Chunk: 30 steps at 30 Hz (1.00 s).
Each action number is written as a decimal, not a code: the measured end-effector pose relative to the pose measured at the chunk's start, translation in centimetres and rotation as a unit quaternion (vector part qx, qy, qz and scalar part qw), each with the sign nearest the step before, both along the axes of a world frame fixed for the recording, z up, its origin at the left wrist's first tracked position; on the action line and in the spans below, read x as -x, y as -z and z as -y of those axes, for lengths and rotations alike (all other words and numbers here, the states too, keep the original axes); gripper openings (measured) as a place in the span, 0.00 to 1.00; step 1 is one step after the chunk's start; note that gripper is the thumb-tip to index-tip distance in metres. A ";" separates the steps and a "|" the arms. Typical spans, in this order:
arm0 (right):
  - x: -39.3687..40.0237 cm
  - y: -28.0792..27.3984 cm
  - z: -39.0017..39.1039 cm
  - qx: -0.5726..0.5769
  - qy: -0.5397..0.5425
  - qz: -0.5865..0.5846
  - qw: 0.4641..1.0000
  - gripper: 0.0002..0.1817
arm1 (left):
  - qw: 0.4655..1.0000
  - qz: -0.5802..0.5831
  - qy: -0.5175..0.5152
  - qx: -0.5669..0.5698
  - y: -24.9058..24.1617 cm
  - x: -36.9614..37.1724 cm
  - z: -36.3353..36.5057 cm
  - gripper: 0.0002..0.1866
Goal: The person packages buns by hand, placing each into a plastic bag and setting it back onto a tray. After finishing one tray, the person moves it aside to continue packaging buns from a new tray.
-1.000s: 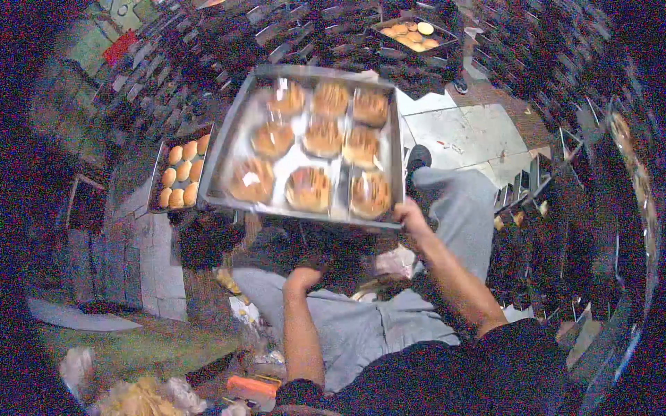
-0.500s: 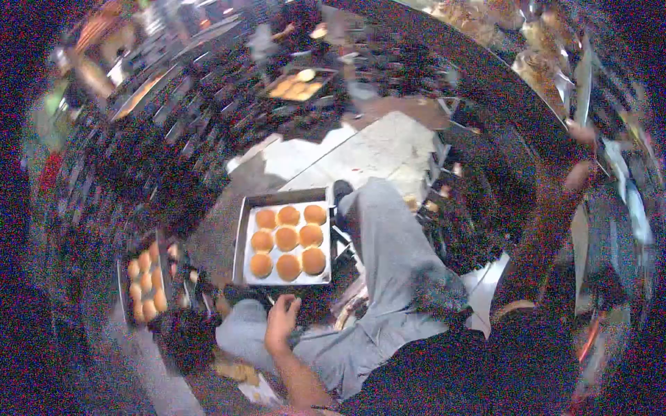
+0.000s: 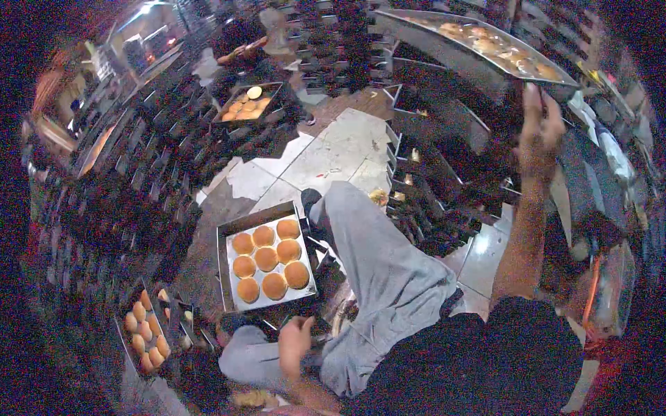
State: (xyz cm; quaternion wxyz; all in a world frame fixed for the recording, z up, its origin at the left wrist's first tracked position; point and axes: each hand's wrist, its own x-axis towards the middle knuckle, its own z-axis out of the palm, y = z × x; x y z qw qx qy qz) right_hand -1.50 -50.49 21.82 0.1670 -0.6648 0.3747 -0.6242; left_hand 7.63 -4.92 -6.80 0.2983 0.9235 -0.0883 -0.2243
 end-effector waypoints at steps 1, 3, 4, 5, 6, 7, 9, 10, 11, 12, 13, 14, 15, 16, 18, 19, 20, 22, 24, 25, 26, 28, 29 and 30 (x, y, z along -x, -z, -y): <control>0.3 0.4 -0.4 0.098 -0.015 -0.009 0.995 0.21 | 1.000 0.002 -0.001 0.016 0.4 0.9 1.2 0.20; -0.1 0.8 -3.6 0.106 -0.101 -0.003 0.989 0.15 | 0.999 -0.001 -0.029 0.028 2.9 2.2 3.8 0.19; -1.0 2.1 -4.3 0.027 -0.239 0.041 0.970 0.16 | 0.998 0.030 -0.043 0.040 4.9 2.8 5.2 0.19; -2.7 3.6 -4.8 -0.019 -0.399 0.049 0.915 0.16 | 0.995 0.060 -0.060 0.050 6.7 3.3 5.7 0.19; -5.3 6.6 -5.2 -0.072 -0.476 0.060 0.874 0.15 | 0.994 0.054 -0.089 0.044 7.2 3.4 5.8 0.19; -7.7 8.0 -8.5 -0.123 -0.454 -0.063 0.880 0.10 | 0.996 0.010 -0.084 0.034 7.4 3.3 6.0 0.19; -12.0 14.1 -12.6 -0.093 -0.571 -0.302 0.758 0.11 | 0.996 -0.006 -0.082 0.034 7.9 2.9 6.1 0.17; -13.4 18.6 -14.5 -0.104 -0.662 -0.344 0.658 0.13 | 0.995 0.021 -0.087 0.042 8.6 2.8 5.9 0.16; -14.0 23.3 -16.2 -0.040 -0.709 -0.434 0.555 0.15 | 0.996 0.027 -0.080 0.032 11.1 2.9 5.7 0.15; -13.6 28.0 -17.2 0.093 -0.744 -0.463 0.474 0.20 | 0.997 0.015 -0.066 0.043 9.1 3.4 5.8 0.13; -13.4 30.5 -18.5 0.146 -0.727 -0.559 0.371 0.24 | 0.995 0.049 -0.072 0.040 8.3 3.7 5.9 0.13; -12.4 33.0 -19.3 0.153 -0.740 -0.557 0.346 0.24 | 0.993 0.084 -0.076 0.036 7.9 4.3 6.0 0.12; -11.5 35.1 -19.8 0.127 -0.746 -0.562 0.335 0.24 | 0.991 0.077 -0.101 0.030 7.1 4.8 6.3 0.12; -11.4 36.3 -20.2 0.102 -0.749 -0.567 0.327 0.24 | 0.983 0.123 -0.120 0.065 6.3 4.9 6.6 0.12; -12.2 35.8 -20.2 0.071 -0.768 -0.568 0.287 0.23 | 0.971 0.163 -0.151 0.093 6.1 4.9 6.8 0.12; -12.6 34.8 -20.0 0.091 -0.772 -0.563 0.282 0.21 | 0.972 0.070 -0.172 0.142 6.0 5.0 6.8 0.12; -12.7 34.1 -19.7 0.108 -0.775 -0.557 0.279 0.19 | 0.963 -0.023 -0.189 0.190 5.8 5.0 6.8 0.12; -12.2 34.9 -19.1 0.124 -0.784 -0.533 0.293 0.16 | 0.960 -0.065 -0.190 0.193 5.9 4.9 7.0 0.11; -11.3 36.5 -18.6 0.111 -0.831 -0.432 0.332 0.16 | 0.972 -0.076 -0.152 0.163 6.1 4.7 7.0 0.14; -11.4 36.2 -18.6 0.106 -0.832 -0.432 0.331 0.16 | 0.972 -0.080 -0.152 0.160 6.1 4.7 7.4 0.14; -11.4 35.3 -18.8 0.097 -0.821 -0.418 0.376 0.16 | 0.967 0.028 -0.171 0.185 6.2 4.7 8.1 0.14; -12.5 33.1 -19.0 0.086 -0.807 -0.400 0.426 0.16 | 0.951 0.137 -0.181 0.208 6.0 4.0 8.3 0.15; -13.7 31.5 -19.0 0.054 -0.800 -0.390 0.452 0.18 | 0.948 0.103 -0.203 0.220 5.6 3.3 8.0 0.15; -14.8 29.9 -18.9 0.022 -0.792 -0.382 0.475 0.19 | 0.943 0.067 -0.226 0.233 4.9 2.7 7.8 0.16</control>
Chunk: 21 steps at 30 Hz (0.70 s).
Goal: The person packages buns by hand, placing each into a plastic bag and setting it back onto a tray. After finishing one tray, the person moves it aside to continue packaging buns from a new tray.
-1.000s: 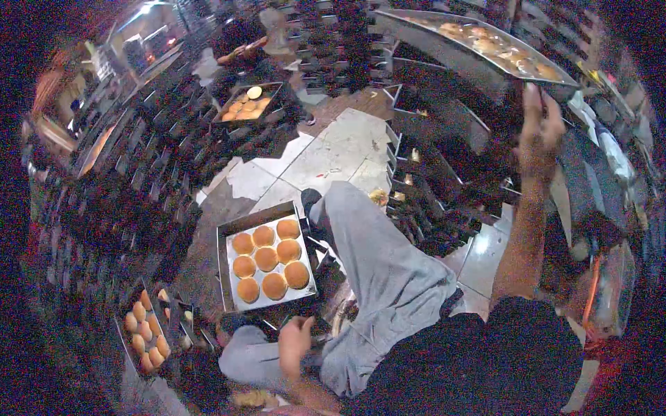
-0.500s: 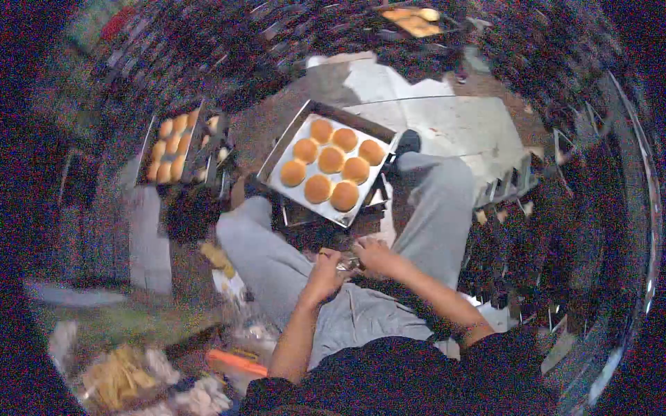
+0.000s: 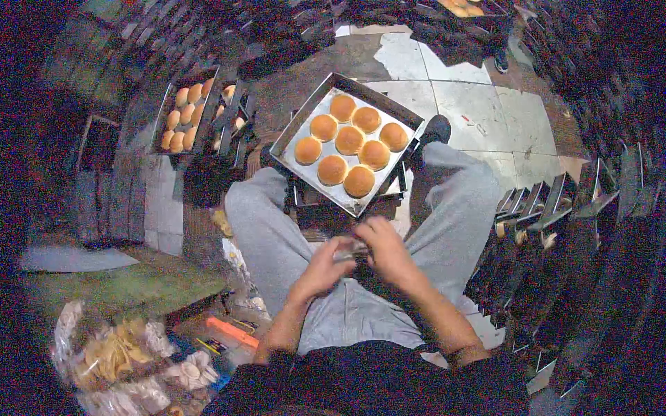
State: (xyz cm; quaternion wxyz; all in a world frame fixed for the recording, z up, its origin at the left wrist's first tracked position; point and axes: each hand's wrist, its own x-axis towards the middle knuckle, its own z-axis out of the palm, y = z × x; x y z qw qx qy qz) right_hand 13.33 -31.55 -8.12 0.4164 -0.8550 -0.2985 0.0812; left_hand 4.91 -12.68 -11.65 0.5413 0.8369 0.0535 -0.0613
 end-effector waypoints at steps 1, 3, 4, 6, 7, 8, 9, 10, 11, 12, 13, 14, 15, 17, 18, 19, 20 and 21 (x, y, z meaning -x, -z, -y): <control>-1.1 -1.5 0.2 -0.014 -0.017 0.001 1.000 0.17 | 0.989 -0.095 0.098 -0.064 -2.2 -1.9 -0.9 0.14; -2.2 -3.5 0.3 -0.036 -0.023 -0.057 0.997 0.18 | 0.977 -0.068 0.098 -0.179 -4.0 -4.8 -2.8 0.13; -2.7 -4.7 0.2 -0.058 -0.033 -0.111 0.992 0.19 | 0.952 -0.037 0.093 -0.291 -4.8 -5.9 -3.5 0.13; -2.9 -6.9 -0.4 0.015 -0.061 -0.163 0.985 0.22 | 0.943 0.080 0.119 -0.299 -6.8 -7.4 -4.5 0.13; -2.5 -6.7 -1.0 -0.030 -0.080 -0.107 0.991 0.24 | 0.921 0.192 0.145 -0.306 -7.6 -7.6 -4.7 0.14; -2.2 -6.4 -1.4 -0.076 -0.101 -0.048 0.991 0.26 | 0.922 0.195 0.140 -0.304 -8.1 -7.6 -4.8 0.14; -1.9 -5.5 -1.6 -0.022 -0.129 -0.102 0.986 0.32 | 0.911 0.221 0.155 -0.312 -8.5 -7.7 -4.9 0.17; -1.6 -5.4 -2.1 -0.019 -0.133 -0.100 0.986 0.32 | 0.899 0.246 0.170 -0.321 -9.0 -7.7 -5.1 0.19; -1.4 -5.4 -2.9 0.015 -0.129 -0.009 0.992 0.34 | 0.899 0.247 0.165 -0.321 -10.1 -7.4 -4.9 0.19; -1.2 -5.2 -3.6 0.048 -0.124 0.082 0.988 0.37 | 0.887 0.254 0.173 -0.345 -11.3 -6.8 -4.3 0.23; -1.3 -4.5 -3.8 0.058 -0.142 0.006 0.988 0.38 | 0.873 0.261 0.182 -0.369 -12.1 -6.4 -3.9 0.26; -1.8 -4.3 -4.9 0.059 -0.144 0.007 0.988 0.38 | 0.874 0.262 0.180 -0.369 -12.3 -6.3 -3.9 0.26; -2.3 -4.2 -6.1 -0.018 -0.105 0.001 0.994 0.42 | 0.910 0.264 0.119 -0.298 -12.3 -5.9 -3.8 0.29; -2.7 -3.9 -7.2 -0.032 -0.114 0.009 0.993 0.51 | 0.933 0.310 -0.071 -0.168 -11.7 -6.7 -3.7 0.31; -2.1 -3.7 -8.5 -0.030 -0.116 0.009 0.993 0.51 | 0.933 0.309 -0.073 -0.166 -10.6 -7.3 -3.6 0.31; -0.6 -3.4 -10.5 -0.102 -0.094 -0.020 0.990 0.50 | 0.964 0.175 -0.153 0.131 -9.3 -7.8 -3.5 0.29; 0.1 -4.0 -12.5 -0.172 -0.071 -0.048 0.981 0.49 | 0.883 0.023 -0.217 0.415 -8.3 -8.3 -3.9 0.27; 0.2 -5.1 -13.3 -0.130 -0.030 -0.061 0.989 0.39 | 0.899 0.029 -0.207 0.386 -7.5 -9.1 -6.4 0.25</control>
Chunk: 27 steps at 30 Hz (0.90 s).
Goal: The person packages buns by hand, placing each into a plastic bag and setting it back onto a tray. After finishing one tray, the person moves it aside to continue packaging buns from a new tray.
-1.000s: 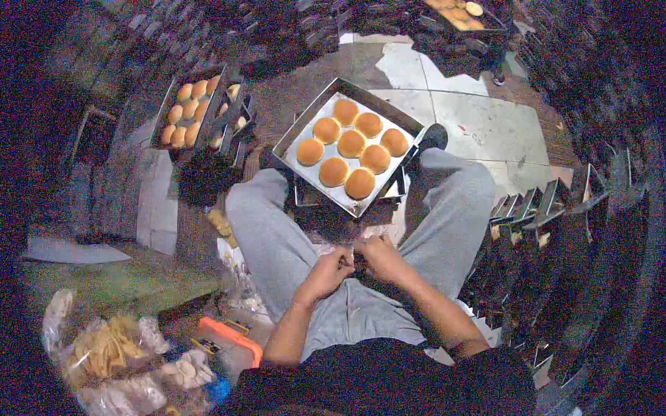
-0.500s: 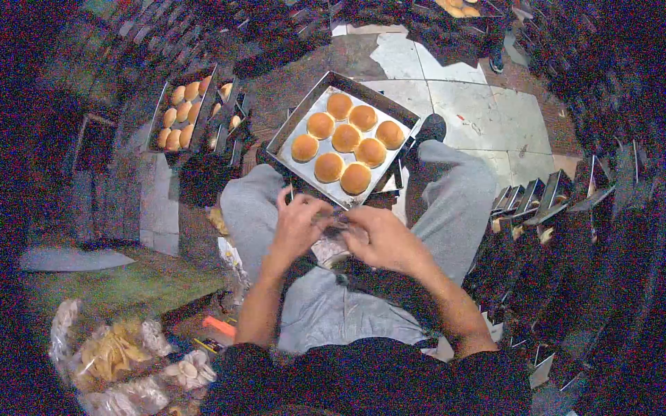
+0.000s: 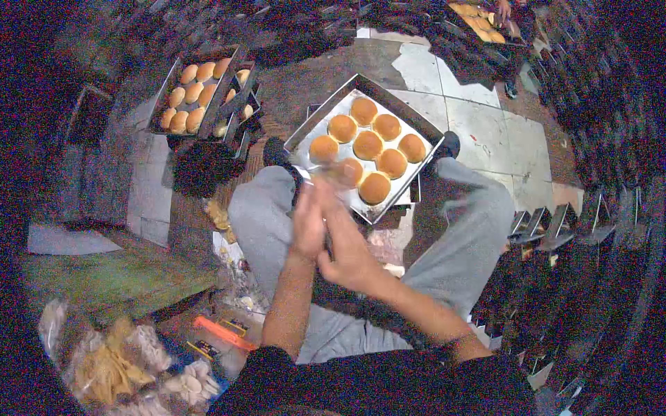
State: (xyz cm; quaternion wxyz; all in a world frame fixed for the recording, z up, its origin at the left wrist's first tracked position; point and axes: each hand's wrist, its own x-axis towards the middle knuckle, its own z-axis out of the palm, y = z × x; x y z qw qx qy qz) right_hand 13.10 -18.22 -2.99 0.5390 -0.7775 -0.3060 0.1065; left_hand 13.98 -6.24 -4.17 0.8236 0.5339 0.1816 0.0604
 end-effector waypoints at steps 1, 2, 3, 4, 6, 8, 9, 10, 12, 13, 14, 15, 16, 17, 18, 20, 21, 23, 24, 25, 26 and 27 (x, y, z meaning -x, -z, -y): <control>-0.5 -0.4 -1.2 0.004 -0.003 0.003 1.000 0.39 | 0.997 -0.033 -0.076 -0.004 1.3 -0.7 -2.2 0.25; -0.8 -0.6 -2.2 -0.026 -0.029 0.005 0.999 0.34 | 0.984 0.008 -0.178 -0.014 0.2 -2.0 -3.9 0.23; -1.2 -0.5 -3.1 -0.056 -0.055 0.005 0.997 0.30 | 0.963 0.017 -0.262 -0.056 -1.2 -2.7 -5.6 0.20; -2.1 0.5 -3.9 -0.042 -0.059 0.041 0.997 0.27 | 0.907 0.101 -0.350 -0.211 2.9 -3.9 -8.4 0.19; -5.5 7.8 -5.2 0.075 -0.076 0.039 0.994 0.23 | 0.950 0.087 -0.293 0.068 4.7 -3.5 -14.0 0.23; -9.7 13.5 -7.2 0.202 -0.068 0.028 0.977 0.22 | 0.949 0.056 -0.280 0.134 5.5 -2.8 -15.4 0.24; -12.2 16.2 -8.4 0.247 -0.061 0.050 0.966 0.21 | 0.946 0.050 -0.292 0.132 4.7 -2.6 -14.7 0.25; -14.5 19.7 -9.8 0.263 -0.047 0.129 0.955 0.21 | 0.942 0.044 -0.306 0.129 3.8 -2.7 -13.7 0.26; -19.3 25.9 -13.2 0.282 -0.060 0.270 0.919 0.22 | 0.945 0.031 -0.323 0.031 3.5 -3.1 -11.9 0.28; -21.9 27.7 -14.8 0.291 -0.087 0.334 0.892 0.23 | 0.948 0.034 -0.316 0.006 4.0 -3.0 -11.9 0.28; -24.0 28.3 -16.2 0.358 -0.138 0.317 0.867 0.24 | 0.947 0.030 -0.321 0.003 4.0 -3.2 -12.3 0.28; -25.6 28.6 -17.2 0.424 -0.185 0.300 0.835 0.25 | 0.949 0.036 -0.311 0.027 3.6 -3.4 -12.7 0.28; -26.1 26.0 -18.4 0.444 -0.182 0.242 0.843 0.22 | 0.953 0.043 -0.297 0.053 3.2 -3.7 -13.0 0.28; -26.9 26.0 -19.2 0.445 -0.182 0.242 0.843 0.22 | 0.953 0.043 -0.296 0.054 3.1 -4.0 -13.4 0.28; -27.7 25.9 -19.7 0.477 -0.213 0.218 0.825 0.20 | 0.955 0.037 -0.286 0.072 2.9 -4.1 -13.7 0.28; -28.8 26.0 -19.1 0.508 -0.284 0.208 0.786 0.17 | 0.958 0.030 -0.272 0.087 2.6 -4.3 -13.7 0.27; -28.4 25.9 -16.9 0.509 -0.281 0.209 0.786 0.17 | 0.958 0.033 -0.270 0.088 2.7 -4.3 -13.6 0.27; -25.8 22.3 -11.0 0.427 -0.270 0.344 0.791 0.18 | 0.970 0.046 -0.234 0.057 3.4 -4.5 -13.2 0.27; -25.3 21.2 -7.7 0.367 -0.249 0.383 0.810 0.16 | 0.959 0.050 -0.266 0.080 3.7 -4.8 -12.7 0.26; -24.4 20.0 -4.7 0.305 -0.226 0.421 0.824 0.15 | 0.960 0.057 -0.262 0.082 4.1 -4.7 -12.5 0.26; -22.9 18.0 -2.4 0.292 -0.167 0.329 0.882 0.16 | 0.960 0.060 -0.247 0.119 4.5 -4.5 -12.6 0.25; -21.3 16.0 -0.6 0.271 -0.107 0.234 0.927 0.17 | 0.958 0.064 -0.233 0.155 4.9 -4.4 -12.6 0.25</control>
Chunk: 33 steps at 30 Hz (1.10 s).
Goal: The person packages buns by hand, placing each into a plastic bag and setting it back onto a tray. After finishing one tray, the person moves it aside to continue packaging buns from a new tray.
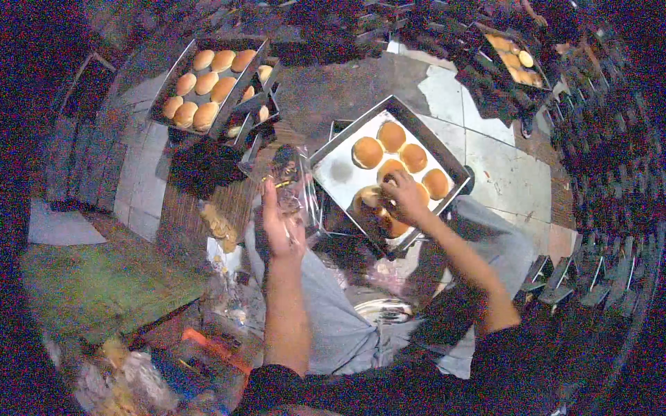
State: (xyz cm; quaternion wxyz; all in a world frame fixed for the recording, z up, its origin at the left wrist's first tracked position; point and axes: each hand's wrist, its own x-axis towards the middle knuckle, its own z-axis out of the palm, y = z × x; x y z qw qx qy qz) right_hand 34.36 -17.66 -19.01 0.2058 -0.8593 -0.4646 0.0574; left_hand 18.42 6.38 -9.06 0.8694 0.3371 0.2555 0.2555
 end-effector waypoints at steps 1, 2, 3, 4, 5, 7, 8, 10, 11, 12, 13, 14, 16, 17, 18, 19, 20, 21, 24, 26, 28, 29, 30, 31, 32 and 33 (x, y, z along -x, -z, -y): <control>1.9 -0.7 1.7 -0.112 0.087 -0.009 0.990 0.21 | 1.000 0.004 -0.009 0.011 0.2 0.1 0.1 0.25; 3.8 -1.6 2.9 -0.183 0.169 -0.132 0.959 0.19 | 1.000 0.007 -0.006 0.011 -0.1 0.3 0.3 0.25; 5.6 -3.0 4.8 -0.232 0.300 -0.336 0.862 0.21 | 0.999 0.013 0.008 0.032 -0.5 0.3 0.4 0.26; 7.8 -5.9 5.5 -0.266 0.407 -0.519 0.703 0.23 | 0.998 0.017 0.021 0.051 -0.8 0.3 0.7 0.27; 10.4 -6.2 6.1 -0.407 0.349 -0.630 0.562 0.25 | 0.998 0.037 0.012 0.053 -0.2 -0.1 1.0 0.27; 15.6 -7.2 6.4 -0.547 0.236 -0.736 0.322 0.34 | 0.998 0.031 0.017 0.055 -0.3 -0.1 1.6 0.27; 17.5 -10.6 6.1 -0.500 0.155 -0.785 0.330 0.36 | 0.997 0.025 0.023 0.064 -0.3 -0.3 1.8 0.27; 18.6 -13.4 5.1 -0.466 0.075 -0.742 0.476 0.34 | 0.996 0.032 0.044 0.069 0.0 0.2 2.0 0.28; 18.2 -14.9 4.4 -0.467 0.070 -0.742 0.476 0.34 | 0.995 0.049 0.045 0.068 -0.9 0.5 2.7 0.28; 17.4 -16.6 3.5 -0.405 0.044 -0.585 0.701 0.33 | 0.994 0.066 0.046 0.068 -2.0 0.8 3.5 0.28; 17.0 -18.3 2.7 -0.312 0.015 -0.380 0.871 0.31 | 0.995 0.027 0.028 0.091 -3.6 1.2 4.4 0.29; 17.3 -20.1 1.5 -0.245 0.048 -0.289 0.924 0.28 | 0.995 0.027 0.027 0.091 -2.9 1.3 4.7 0.29; 17.9 -18.0 0.8 -0.262 -0.003 -0.040 0.964 0.29 | 0.976 0.102 0.154 0.116 -0.9 1.3 4.8 0.30; 18.4 -18.5 1.0 -0.234 -0.045 -0.028 0.971 0.30 | 0.977 0.114 0.154 0.092 -3.5 2.2 5.8 0.30; 18.2 -18.1 0.9 -0.234 -0.042 -0.021 0.971 0.30 | 0.987 0.096 0.096 0.087 -4.4 2.5 7.3 0.29; 18.1 -17.1 0.8 -0.249 -0.019 -0.054 0.967 0.31 | 0.988 0.078 0.079 0.110 -4.3 2.9 9.0 0.28; 17.8 -16.0 0.8 -0.262 0.006 -0.085 0.961 0.32 | 0.987 0.061 0.064 0.134 -4.0 3.1 10.7 0.27; 17.5 -14.8 0.6 -0.247 0.039 -0.090 0.964 0.33 | 0.994 0.050 0.024 0.096 -2.3 2.7 12.1 0.26; 18.2 -13.5 0.4 -0.232 0.034 -0.151 0.960 0.33 | 0.991 0.074 0.050 0.097 1.0 2.9 12.0 0.28; 17.7 -12.6 -0.3 -0.248 0.027 -0.169 0.954 0.33 | 0.995 0.012 0.009 0.096 0.6 2.5 13.9 0.31; 16.9 -12.4 -1.1 -0.213 0.067 -0.109 0.969 0.28 | 1.000 0.007 -0.013 -0.018 2.7 2.0 13.1 0.29; 17.1 -13.1 -1.4 -0.233 0.058 -0.162 0.957 0.24 | 0.997 0.053 0.038 0.041 3.3 2.0 11.7 0.29; 17.5 -14.0 -1.2 -0.234 0.060 -0.190 0.952 0.17 | 0.986 0.097 0.090 0.100 3.9 2.0 10.6 0.29; 17.7 -15.6 -1.1 -0.237 0.077 -0.220 0.943 0.15 | 0.978 0.124 0.069 0.151 3.5 1.8 10.1 0.27; 17.8 -16.4 -1.1 -0.239 0.093 -0.249 0.934 0.13 | 0.978 0.129 0.066 0.149 4.4 1.5 10.1 0.27; 18.2 -15.6 -1.3 -0.260 0.099 -0.237 0.931 0.10 | 0.981 0.092 0.074 0.151 5.8 1.1 10.4 0.30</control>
